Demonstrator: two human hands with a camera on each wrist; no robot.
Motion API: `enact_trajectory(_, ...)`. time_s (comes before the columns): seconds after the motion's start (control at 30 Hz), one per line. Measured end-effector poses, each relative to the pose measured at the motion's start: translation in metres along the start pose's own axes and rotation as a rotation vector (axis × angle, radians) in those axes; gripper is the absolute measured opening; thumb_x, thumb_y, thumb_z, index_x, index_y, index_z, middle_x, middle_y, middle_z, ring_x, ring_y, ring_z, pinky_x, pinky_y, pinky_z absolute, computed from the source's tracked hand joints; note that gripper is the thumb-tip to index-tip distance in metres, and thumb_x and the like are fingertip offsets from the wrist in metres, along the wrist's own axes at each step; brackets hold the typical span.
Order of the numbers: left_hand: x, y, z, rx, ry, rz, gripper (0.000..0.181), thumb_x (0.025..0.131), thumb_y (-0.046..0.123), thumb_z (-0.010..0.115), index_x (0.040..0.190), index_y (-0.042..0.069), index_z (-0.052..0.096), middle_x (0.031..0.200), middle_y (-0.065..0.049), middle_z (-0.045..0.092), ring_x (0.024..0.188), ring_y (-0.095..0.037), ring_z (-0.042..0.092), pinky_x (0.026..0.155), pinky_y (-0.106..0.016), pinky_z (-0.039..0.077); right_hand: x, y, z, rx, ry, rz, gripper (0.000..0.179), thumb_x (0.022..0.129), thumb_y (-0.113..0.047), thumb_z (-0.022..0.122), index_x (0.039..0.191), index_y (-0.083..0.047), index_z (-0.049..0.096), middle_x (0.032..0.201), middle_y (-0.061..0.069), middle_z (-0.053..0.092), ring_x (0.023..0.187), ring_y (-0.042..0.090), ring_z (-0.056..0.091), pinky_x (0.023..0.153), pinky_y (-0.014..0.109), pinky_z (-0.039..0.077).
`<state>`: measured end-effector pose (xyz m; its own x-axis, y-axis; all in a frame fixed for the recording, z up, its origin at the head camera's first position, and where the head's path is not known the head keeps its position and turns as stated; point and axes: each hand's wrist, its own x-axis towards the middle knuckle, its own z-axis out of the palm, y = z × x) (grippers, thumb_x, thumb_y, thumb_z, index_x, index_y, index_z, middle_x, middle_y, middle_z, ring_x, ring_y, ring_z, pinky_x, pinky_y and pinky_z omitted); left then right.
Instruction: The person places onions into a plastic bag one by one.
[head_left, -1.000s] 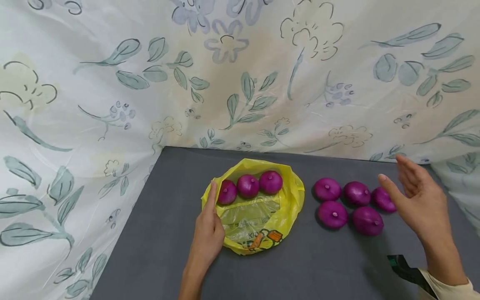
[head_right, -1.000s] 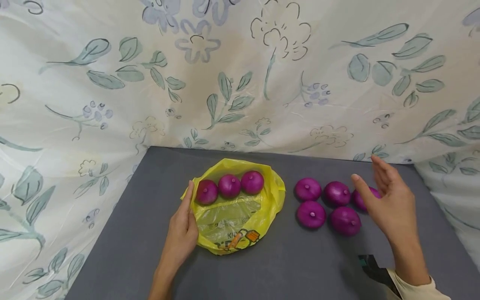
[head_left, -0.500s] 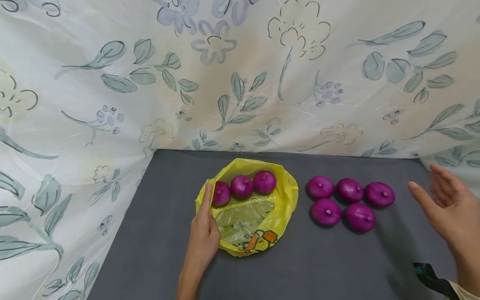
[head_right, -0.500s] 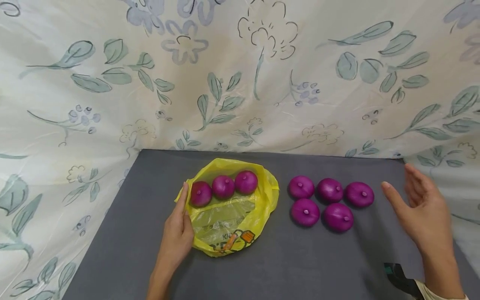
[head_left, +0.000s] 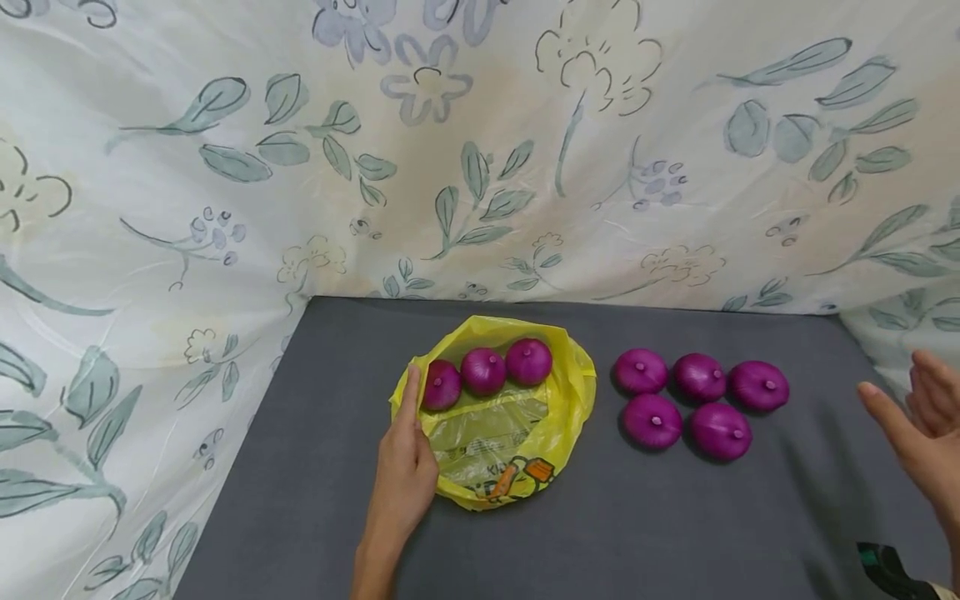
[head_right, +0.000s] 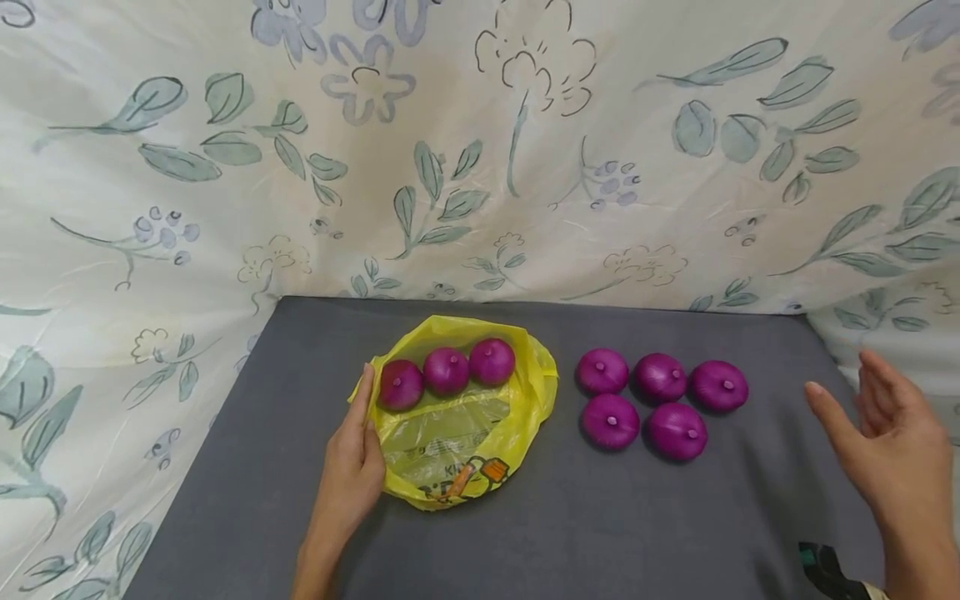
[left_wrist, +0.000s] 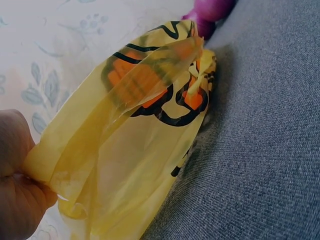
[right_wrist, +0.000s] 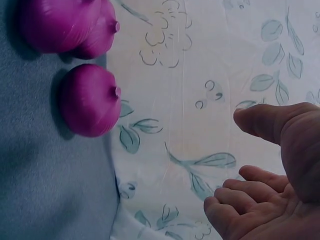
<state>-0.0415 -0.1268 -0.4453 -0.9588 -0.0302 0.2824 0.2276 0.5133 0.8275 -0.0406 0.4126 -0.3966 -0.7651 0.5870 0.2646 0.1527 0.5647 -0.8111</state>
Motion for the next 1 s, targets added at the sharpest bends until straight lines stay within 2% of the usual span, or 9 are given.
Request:
enact_trajectory(0.1, 0.0, 0.0, 0.001, 0.001, -0.008, 0.0, 0.077, 0.104, -0.013, 0.039, 0.171, 0.022, 0.022, 0.057, 0.009, 0.029, 0.049, 0.0, 0.015, 0.049, -0.021, 0.025, -0.001, 0.006, -0.003, -0.011, -0.009, 0.036, 0.074, 0.104, -0.01, 0.061, 0.169, -0.019, 0.027, 0.173, -0.001, 0.018, 0.157, 0.007, 0.016, 0.127, 0.031, 0.013)
enact_trajectory(0.27, 0.001, 0.001, 0.002, 0.0, -0.016, 0.016, 0.077, 0.104, -0.014, 0.038, 0.171, 0.021, 0.022, 0.057, 0.011, 0.028, 0.049, -0.001, 0.014, 0.048, -0.021, 0.025, -0.002, 0.014, -0.008, -0.029, -0.003, 0.084, 0.076, 0.104, -0.013, 0.061, 0.17, -0.021, 0.024, 0.173, -0.002, 0.015, 0.157, 0.008, 0.013, 0.127, 0.032, 0.013)
enact_trajectory(0.53, 0.002, 0.002, 0.004, -0.001, -0.014, 0.001, 0.079, 0.104, -0.013, 0.039, 0.171, 0.024, 0.021, 0.055, 0.011, 0.027, 0.048, -0.001, 0.015, 0.048, -0.022, 0.025, -0.003, 0.025, -0.017, -0.037, 0.015, 0.097, 0.076, 0.104, -0.013, 0.061, 0.17, -0.02, 0.024, 0.173, 0.0, 0.016, 0.158, 0.009, 0.013, 0.127, 0.032, 0.012)
enact_trajectory(0.73, 0.001, 0.002, 0.005, 0.0, -0.01, 0.012, 0.08, 0.103, -0.014, 0.04, 0.171, 0.023, 0.021, 0.056, 0.011, 0.026, 0.049, 0.0, 0.015, 0.048, -0.022, 0.025, -0.001, 0.034, -0.021, -0.065, 0.022, 0.156, 0.076, 0.106, -0.016, 0.059, 0.171, -0.019, 0.018, 0.174, 0.0, 0.011, 0.158, 0.01, 0.008, 0.128, 0.033, 0.01)
enact_trajectory(0.87, 0.002, 0.003, 0.005, -0.004, -0.015, 0.016, 0.079, 0.104, -0.014, 0.039, 0.171, 0.024, 0.021, 0.06, 0.008, 0.031, 0.049, -0.001, 0.016, 0.048, -0.023, 0.026, -0.002, 0.041, -0.021, -0.071, -0.007, 0.181, 0.08, 0.105, -0.021, 0.061, 0.171, -0.019, 0.015, 0.175, 0.004, 0.007, 0.159, 0.015, 0.006, 0.128, 0.036, 0.009)
enact_trajectory(1.0, 0.003, 0.004, 0.004, -0.005, -0.015, 0.014, 0.08, 0.103, -0.015, 0.039, 0.171, 0.024, 0.021, 0.062, 0.006, 0.034, 0.048, -0.001, 0.017, 0.047, -0.023, 0.026, -0.003, 0.047, -0.018, -0.067, -0.09, 0.153, 0.085, 0.106, -0.028, 0.061, 0.172, -0.017, 0.007, 0.174, 0.009, -0.001, 0.16, 0.02, -0.001, 0.129, 0.04, 0.007)
